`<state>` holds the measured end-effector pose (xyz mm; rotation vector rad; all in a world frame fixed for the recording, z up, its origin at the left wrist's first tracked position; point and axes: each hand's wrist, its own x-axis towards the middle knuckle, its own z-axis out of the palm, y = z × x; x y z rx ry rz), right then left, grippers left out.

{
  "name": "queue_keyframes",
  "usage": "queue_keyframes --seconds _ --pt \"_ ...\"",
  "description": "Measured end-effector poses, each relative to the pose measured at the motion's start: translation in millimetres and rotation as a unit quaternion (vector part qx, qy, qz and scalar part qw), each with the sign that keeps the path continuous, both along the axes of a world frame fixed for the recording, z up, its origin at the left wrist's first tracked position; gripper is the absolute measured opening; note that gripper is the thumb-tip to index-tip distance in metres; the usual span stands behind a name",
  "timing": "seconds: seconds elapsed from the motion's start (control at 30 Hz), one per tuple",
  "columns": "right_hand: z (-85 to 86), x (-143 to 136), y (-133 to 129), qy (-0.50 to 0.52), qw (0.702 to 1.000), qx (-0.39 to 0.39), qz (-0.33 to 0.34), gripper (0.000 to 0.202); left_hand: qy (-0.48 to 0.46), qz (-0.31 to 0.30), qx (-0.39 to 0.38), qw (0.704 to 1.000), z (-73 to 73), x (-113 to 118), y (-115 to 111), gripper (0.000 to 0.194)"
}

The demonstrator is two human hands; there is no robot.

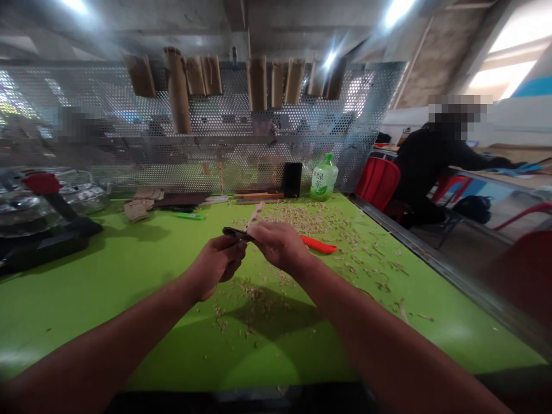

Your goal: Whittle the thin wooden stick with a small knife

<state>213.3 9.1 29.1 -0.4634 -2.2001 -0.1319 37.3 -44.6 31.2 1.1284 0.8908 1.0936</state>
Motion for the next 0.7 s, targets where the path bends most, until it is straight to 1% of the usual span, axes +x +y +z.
queue_keyframes --seconds 0.13,0.27,0.33,0.43,0.47,0.5,0.57,0.6,0.7 --pt "-1.8 -4 1 -0.009 1.000 0.016 -0.021 0.010 -0.007 -0.012 -0.016 1.000 -2.0 1 0 0.026" --pt "0.0 -15 -5 -0.011 0.998 0.003 -0.066 0.013 -0.005 0.016 0.005 1.000 -5.8 6 -1 0.023" --pt "0.4 -16 -6 -0.014 0.997 0.003 -0.075 0.013 -0.010 0.022 0.003 1.000 -6.0 6 -1 0.023" --pt "-2.5 -8 0 -0.021 0.997 0.010 -0.072 0.015 -0.023 0.011 -0.004 1.000 -1.1 -3 1 0.021" --pt "-4.1 -4 3 -0.024 0.997 0.011 -0.074 0.016 -0.027 0.004 0.000 1.000 1.8 -7 2 0.020" --pt "-5.7 -1 6 -0.019 0.997 0.010 -0.077 0.017 -0.038 0.007 0.020 0.999 5.0 -12 4 0.023" --pt "-8.1 3 10 0.020 0.997 0.002 -0.079 0.019 -0.062 0.009 0.060 0.996 11.0 -19 6 0.036" --pt "-8.6 4 11 0.050 0.996 -0.003 -0.074 0.019 -0.070 0.004 0.066 0.995 13.2 -22 7 0.039" --pt "-7.6 0 6 0.130 0.990 -0.014 -0.058 0.014 -0.080 -0.012 0.077 0.994 15.5 -22 8 0.037"
